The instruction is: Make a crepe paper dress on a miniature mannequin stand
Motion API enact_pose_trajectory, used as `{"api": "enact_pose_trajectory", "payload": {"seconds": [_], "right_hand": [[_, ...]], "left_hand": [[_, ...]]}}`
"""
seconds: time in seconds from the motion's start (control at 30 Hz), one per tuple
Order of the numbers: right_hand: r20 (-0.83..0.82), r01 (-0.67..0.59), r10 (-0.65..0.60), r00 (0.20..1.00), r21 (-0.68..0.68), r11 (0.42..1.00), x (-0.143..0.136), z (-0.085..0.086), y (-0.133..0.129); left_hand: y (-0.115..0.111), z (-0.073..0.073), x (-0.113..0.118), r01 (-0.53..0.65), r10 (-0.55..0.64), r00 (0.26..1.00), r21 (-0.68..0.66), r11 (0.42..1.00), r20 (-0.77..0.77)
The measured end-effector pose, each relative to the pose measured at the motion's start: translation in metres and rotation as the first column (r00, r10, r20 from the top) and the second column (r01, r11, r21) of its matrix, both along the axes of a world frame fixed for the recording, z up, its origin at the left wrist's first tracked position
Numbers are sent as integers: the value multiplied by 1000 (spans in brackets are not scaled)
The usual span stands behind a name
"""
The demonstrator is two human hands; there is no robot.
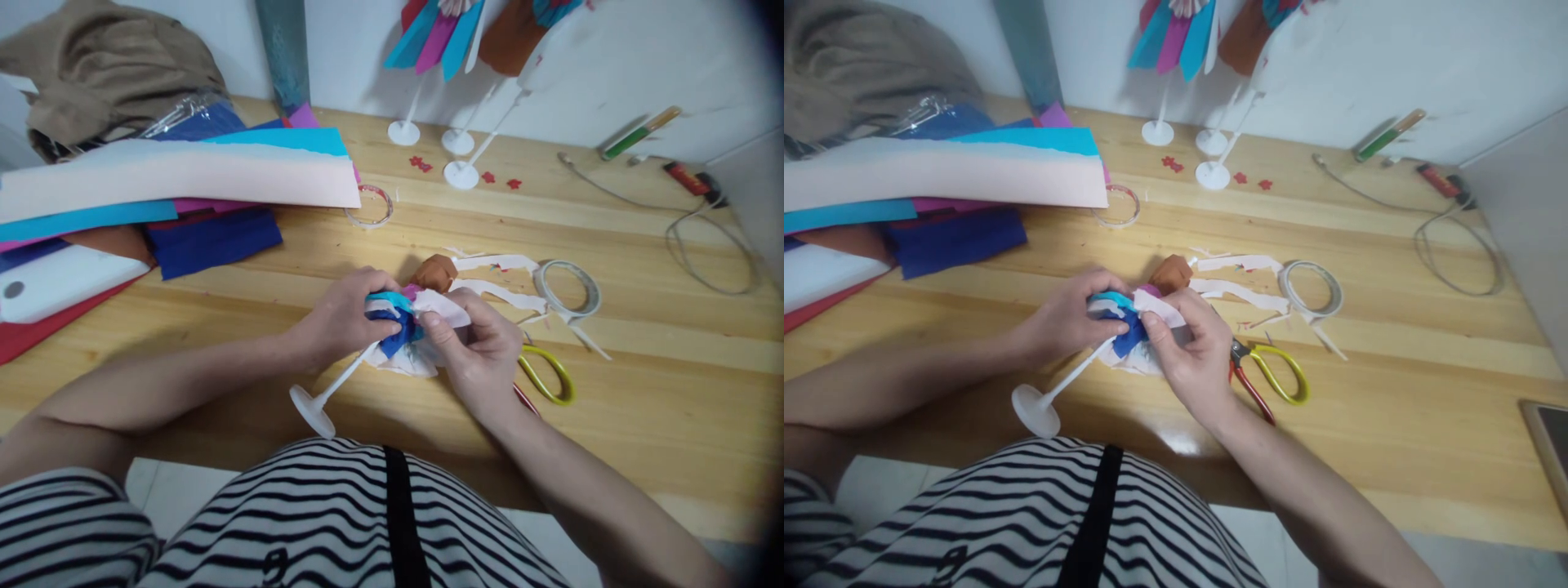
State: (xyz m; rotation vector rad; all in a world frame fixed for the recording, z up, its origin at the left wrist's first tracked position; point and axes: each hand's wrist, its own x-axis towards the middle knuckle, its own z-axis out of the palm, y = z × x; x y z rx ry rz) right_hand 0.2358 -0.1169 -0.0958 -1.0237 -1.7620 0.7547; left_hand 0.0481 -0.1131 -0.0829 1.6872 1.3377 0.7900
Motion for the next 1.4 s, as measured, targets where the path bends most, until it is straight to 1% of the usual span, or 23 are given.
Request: {"api": "enact_pose_trajectory", "payload": {"seconds": [0.07, 0.1, 0.2, 0.3, 0.43, 0.53, 0.6, 0.67, 0.77, 0.9, 1.07, 1.23, 1.3, 1.4], "right_hand": [[44, -34, 29, 999, 125, 992, 1, 2, -1], [83, -61, 45, 996, 198, 978, 1, 3, -1], [224, -145, 60, 973, 387, 911, 3, 4, -1], [304, -167, 14, 953, 487, 857, 4, 0, -1], [294, -134, -41, 955, 552, 823, 4, -3, 0], [265, -116, -46, 963, 563, 819, 3, -2, 1], [262, -121, -36, 964, 562, 818, 3, -1, 1], [282, -130, -33, 959, 538, 833, 3, -1, 0], [305, -133, -46, 951, 539, 832, 4, -1, 0], [328, -133, -93, 940, 603, 787, 3, -2, 2], [414, -188, -102, 905, 604, 775, 1, -4, 2], [491, -226, -99, 866, 559, 798, 0, -3, 1], [498, -211, -112, 860, 547, 810, -1, -1, 1], [469, -181, -124, 874, 551, 815, -2, 2, 1]], "left_hand": [[2, -1, -1, 7, -7, 1000, 14, 1000, 13], [2, -1, -2, 13, -14, 999, 20, 1000, 29], [6, 1, -5, 80, -79, 992, -1, 997, 94], [9, 4, -8, 127, -121, 986, -45, 991, 115], [13, 4, -11, 123, -119, 986, -33, 992, 114], [14, 0, -12, 130, -130, 984, 8, 991, 126], [15, -2, -13, 116, -117, 986, 15, 993, 116], [15, -3, -12, 99, -100, 989, 8, 995, 105], [16, -3, -11, 91, -87, 991, -35, 995, 103], [17, -1, -9, 95, -79, 984, -98, 991, 157], [20, -3, -10, 101, -67, 978, -167, 981, 198], [21, -2, -12, 132, -94, 973, -180, 975, 209], [21, -1, -12, 140, -99, 970, -181, 973, 220], [20, 1, -12, 144, -108, 970, -158, 977, 220]]}}
